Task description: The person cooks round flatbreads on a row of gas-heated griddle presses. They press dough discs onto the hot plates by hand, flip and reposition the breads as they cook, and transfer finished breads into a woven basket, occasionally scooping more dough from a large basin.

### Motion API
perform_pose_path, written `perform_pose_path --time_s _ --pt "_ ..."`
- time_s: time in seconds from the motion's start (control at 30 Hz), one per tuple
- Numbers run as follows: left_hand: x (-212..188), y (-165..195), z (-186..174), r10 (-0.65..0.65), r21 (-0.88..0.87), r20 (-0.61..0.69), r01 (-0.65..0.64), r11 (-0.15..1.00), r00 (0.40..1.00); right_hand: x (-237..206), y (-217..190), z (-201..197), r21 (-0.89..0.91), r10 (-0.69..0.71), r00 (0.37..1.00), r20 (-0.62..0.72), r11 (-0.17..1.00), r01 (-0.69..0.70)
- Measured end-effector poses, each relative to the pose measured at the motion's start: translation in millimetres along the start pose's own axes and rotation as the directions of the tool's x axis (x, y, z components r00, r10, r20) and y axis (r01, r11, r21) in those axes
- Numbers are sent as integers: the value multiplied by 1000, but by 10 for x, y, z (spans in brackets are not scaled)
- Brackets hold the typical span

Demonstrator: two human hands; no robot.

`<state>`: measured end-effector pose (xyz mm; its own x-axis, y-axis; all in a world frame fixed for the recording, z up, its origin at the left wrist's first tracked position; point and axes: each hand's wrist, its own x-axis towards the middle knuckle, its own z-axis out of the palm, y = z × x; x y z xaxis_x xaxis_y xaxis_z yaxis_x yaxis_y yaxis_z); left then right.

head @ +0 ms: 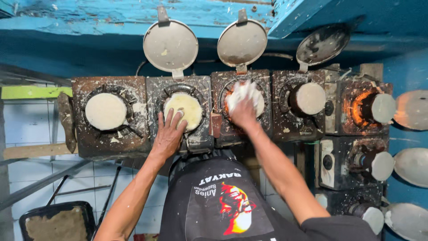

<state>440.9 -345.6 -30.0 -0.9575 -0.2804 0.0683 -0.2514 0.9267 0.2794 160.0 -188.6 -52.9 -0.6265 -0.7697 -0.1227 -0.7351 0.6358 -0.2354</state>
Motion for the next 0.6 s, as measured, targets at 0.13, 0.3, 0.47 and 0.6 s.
perform_pose_path --time_s 0.13,0.3,0.47,0.6 --pt "95 -60 -1 -91 -102 85 99 990 992 -360 -57 194 361 -265 964 -22 897 254" --pt "135 -35 -42 -117 -200 14 118 973 993 24 775 -48 920 116 949 294 235 -314" --pt "138 40 -19 -145 -180 42 150 972 989 163 785 -17 366 -373 899 -230 823 435" --pt "103 81 28 -159 -210 53 167 963 986 -6 328 210 408 -283 937 -205 846 345"
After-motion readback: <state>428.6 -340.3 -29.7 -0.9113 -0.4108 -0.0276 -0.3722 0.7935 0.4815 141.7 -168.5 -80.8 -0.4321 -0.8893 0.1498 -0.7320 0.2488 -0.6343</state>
